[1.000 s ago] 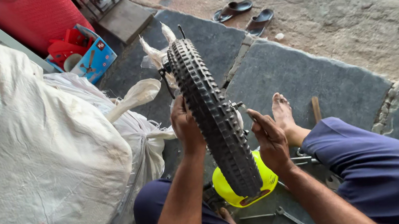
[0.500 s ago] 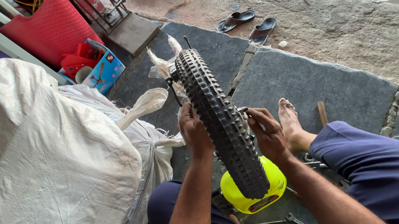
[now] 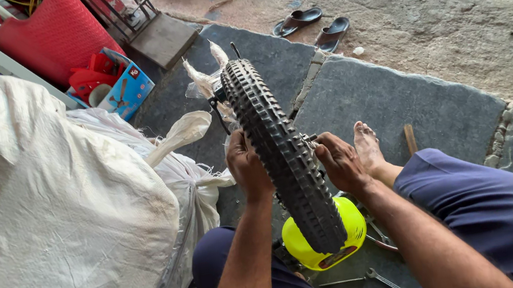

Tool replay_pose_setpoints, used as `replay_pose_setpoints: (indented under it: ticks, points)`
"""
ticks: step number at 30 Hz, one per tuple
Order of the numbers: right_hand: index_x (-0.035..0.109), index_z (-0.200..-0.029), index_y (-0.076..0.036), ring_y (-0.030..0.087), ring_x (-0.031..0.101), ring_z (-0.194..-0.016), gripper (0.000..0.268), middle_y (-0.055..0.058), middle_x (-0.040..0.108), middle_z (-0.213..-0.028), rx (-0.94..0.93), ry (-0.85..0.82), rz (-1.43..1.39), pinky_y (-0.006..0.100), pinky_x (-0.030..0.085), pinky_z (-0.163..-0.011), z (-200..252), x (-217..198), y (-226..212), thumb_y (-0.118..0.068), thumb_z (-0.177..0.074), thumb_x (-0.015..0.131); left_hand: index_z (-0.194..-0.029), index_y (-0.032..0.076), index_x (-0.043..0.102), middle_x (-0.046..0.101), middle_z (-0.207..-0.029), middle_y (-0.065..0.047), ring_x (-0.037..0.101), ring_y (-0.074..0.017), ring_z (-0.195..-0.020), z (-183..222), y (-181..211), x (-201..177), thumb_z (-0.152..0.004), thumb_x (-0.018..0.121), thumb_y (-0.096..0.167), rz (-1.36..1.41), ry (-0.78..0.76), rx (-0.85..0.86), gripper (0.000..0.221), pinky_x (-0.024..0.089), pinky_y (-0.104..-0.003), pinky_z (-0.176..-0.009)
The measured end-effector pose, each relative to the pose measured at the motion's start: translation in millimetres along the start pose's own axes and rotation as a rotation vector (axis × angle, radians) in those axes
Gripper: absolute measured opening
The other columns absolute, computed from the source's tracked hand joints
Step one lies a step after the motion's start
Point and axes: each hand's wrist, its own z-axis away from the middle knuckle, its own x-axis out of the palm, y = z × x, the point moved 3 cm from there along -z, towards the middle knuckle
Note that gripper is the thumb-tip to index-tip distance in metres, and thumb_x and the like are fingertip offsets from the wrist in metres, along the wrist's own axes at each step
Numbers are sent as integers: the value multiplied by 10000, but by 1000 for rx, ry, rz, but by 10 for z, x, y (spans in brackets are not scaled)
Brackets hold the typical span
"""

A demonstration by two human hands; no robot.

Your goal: The person repairs a small bicycle by spinning the front wheel and using a wrench to tighten nuts on the axle and brake assembly.

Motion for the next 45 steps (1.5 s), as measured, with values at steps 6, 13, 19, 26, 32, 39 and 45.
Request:
replay_pose_setpoints:
  ticks: [6,13,19,26,32,39,45]
  points:
    - [544,-891,-53,352,584,-833,703,166,553,-819,-53,-32,78,491,451,-772,-72,67,44,-655,-1067,227,-822,28,621,589,-684,-33,524,-133,-642,-24,-46,-17,-1058,523,244,-114,55,22,335,431,-327,-606]
    - [616,-864,-76,331,658,-766,800,147,608,-710,378,-302,141,485,514,-764,138,-71,-121,-703,-950,127,-766,56,560,461,-651,-6,410,-105,-592,-27,-72,-1,-1112,483,270,-142,95,117,413,350,-331,-561]
    - [712,-1172,-85,393,644,-1078,831,192,724,-1101,357,-359,176,488,457,-969,312,-138,28,-665,-1044,130,-795,63,583,468,-620,-61,458,-182,-540,35,208,-34,-1086,453,314,-121,63,-170,406,351,-381,-527]
    - [398,-1528,100,457,245,-1519,755,382,335,-1600,91,87,109,459,159,-1219,567,-222,-101,-563,-1173,330,-1187,36,615,631,-1080,-101,620,-239,-975,383,896,-177,-1104,465,419,-97,61,280,420,499,-384,-886]
    - [459,-1522,-45,281,295,-1570,724,190,431,-1618,259,283,-210,349,193,-1250,658,-588,-577,-593,-1050,415,-1498,146,330,546,-1378,-108,550,-253,-1246,962,498,-94,-1072,446,436,755,-240,-93,528,454,-426,-1075]
    - [596,-1056,92,355,555,-965,632,272,587,-1052,519,231,-171,443,412,-864,622,-614,-208,-541,-1058,601,-1380,12,432,594,-1315,-143,572,-234,-1241,1409,-466,-548,-1095,472,443,271,-75,-138,518,438,-400,-1092]
    - [580,-781,-23,174,578,-668,623,73,599,-704,657,8,-169,351,480,-593,549,-374,202,-551,-692,899,-1403,5,403,595,-1153,-98,559,-138,-1050,1157,-400,-678,-1096,500,432,111,-87,-48,534,449,-292,-961]
